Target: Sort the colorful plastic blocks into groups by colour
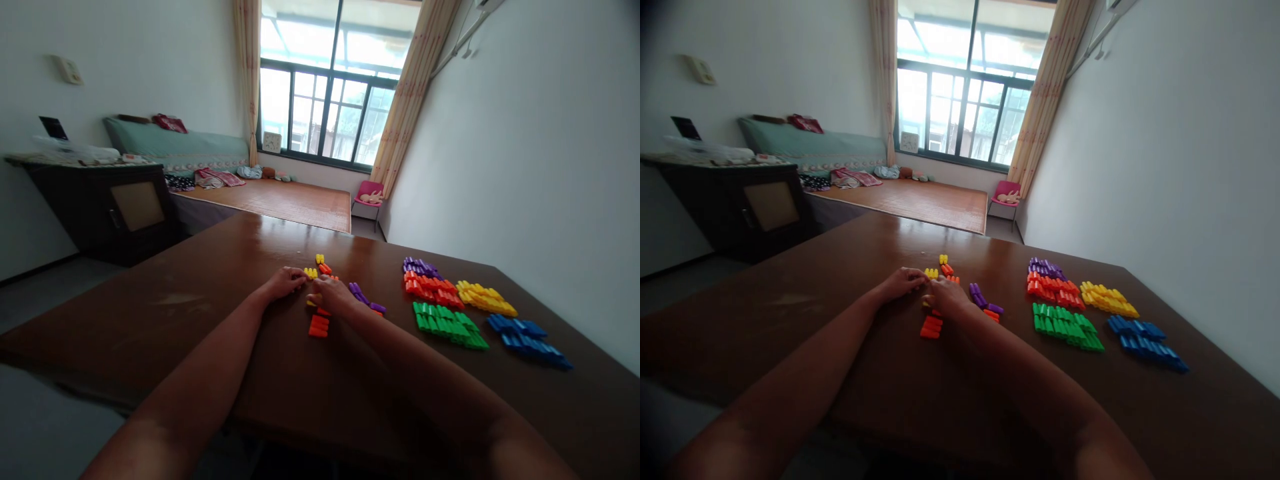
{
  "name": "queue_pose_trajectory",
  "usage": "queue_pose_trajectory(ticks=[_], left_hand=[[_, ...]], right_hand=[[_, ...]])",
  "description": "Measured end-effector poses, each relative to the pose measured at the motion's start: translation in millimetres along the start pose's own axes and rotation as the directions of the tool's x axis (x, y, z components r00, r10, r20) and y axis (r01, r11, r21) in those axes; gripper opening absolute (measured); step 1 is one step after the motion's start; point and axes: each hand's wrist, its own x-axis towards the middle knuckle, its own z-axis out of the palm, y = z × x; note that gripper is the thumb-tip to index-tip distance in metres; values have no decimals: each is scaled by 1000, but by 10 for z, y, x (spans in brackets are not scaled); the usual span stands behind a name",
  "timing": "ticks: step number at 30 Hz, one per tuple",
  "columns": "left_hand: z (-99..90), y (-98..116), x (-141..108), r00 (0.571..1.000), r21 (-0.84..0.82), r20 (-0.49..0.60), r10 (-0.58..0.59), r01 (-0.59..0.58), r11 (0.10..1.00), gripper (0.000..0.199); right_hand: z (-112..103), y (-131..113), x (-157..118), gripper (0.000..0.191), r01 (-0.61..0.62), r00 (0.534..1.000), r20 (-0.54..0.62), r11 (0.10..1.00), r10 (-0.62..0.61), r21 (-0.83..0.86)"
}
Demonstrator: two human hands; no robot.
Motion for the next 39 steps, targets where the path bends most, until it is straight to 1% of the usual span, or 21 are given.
queue_pose_trajectory(ticks=[2,3,4,6,9,12,14,16,19,21,24,27,28,30,33,37,39], left_hand=[[1,-5,1,1000,5,-5,-10,10,1000,39],[2,-5,0,1000,4,-5,-14,14,1000,40],[2,-3,-1,1000,-2,-4,-19,19,1000,40],[5,7,-6,1000,-19,-6,-22,21,1000,40],[8,35,-16,999,-38,-20,-33,33,999,39],[2,71,-21,996,-65,-66,-54,50,997,42],[-13,93,-21,990,-76,-129,-54,44,996,45],[-37,106,-19,981,-51,-194,-31,21,998,45],[-74,98,-15,966,12,-259,12,-9,1000,40],[-91,77,-9,959,33,-282,19,-10,999,37],[-102,51,3,963,51,-270,20,-6,999,37],[-107,52,9,969,66,-244,30,-14,998,39],[-109,55,10,970,73,-241,32,-15,997,39],[-113,59,13,971,89,-238,31,-10,996,40],[-120,50,23,973,95,-230,-1,24,995,44],[-135,21,33,974,87,-220,-54,75,993,51],[-142,3,34,975,80,-207,-77,95,992,54]], right_hand=[[-24,150,50,30,-137,990,21,990,138,-31],[-37,229,63,31,-184,982,28,982,185,-34],[-50,303,68,31,-217,976,24,976,217,-25],[-78,417,52,28,-238,971,-7,971,238,21],[-114,466,-5,20,-178,980,-70,980,185,92],[-122,398,-18,14,-76,987,-133,989,94,129],[-99,331,34,18,-16,984,-176,992,37,123],[-55,264,132,25,18,983,-183,996,-1,92],[31,168,316,34,17,992,-127,999,-12,39],[79,109,421,38,17,995,-94,1000,-17,5],[105,45,508,32,28,998,-55,999,-30,-37],[76,33,496,21,67,998,12,997,-66,-46],[60,40,475,20,82,996,35,996,-80,-37],[24,65,422,25,91,994,62,996,-90,-11],[-28,108,358,37,62,996,71,998,-61,-3],[-90,142,327,30,51,990,138,996,-41,-73],[-117,149,306,33,76,987,149,994,-63,-81]])
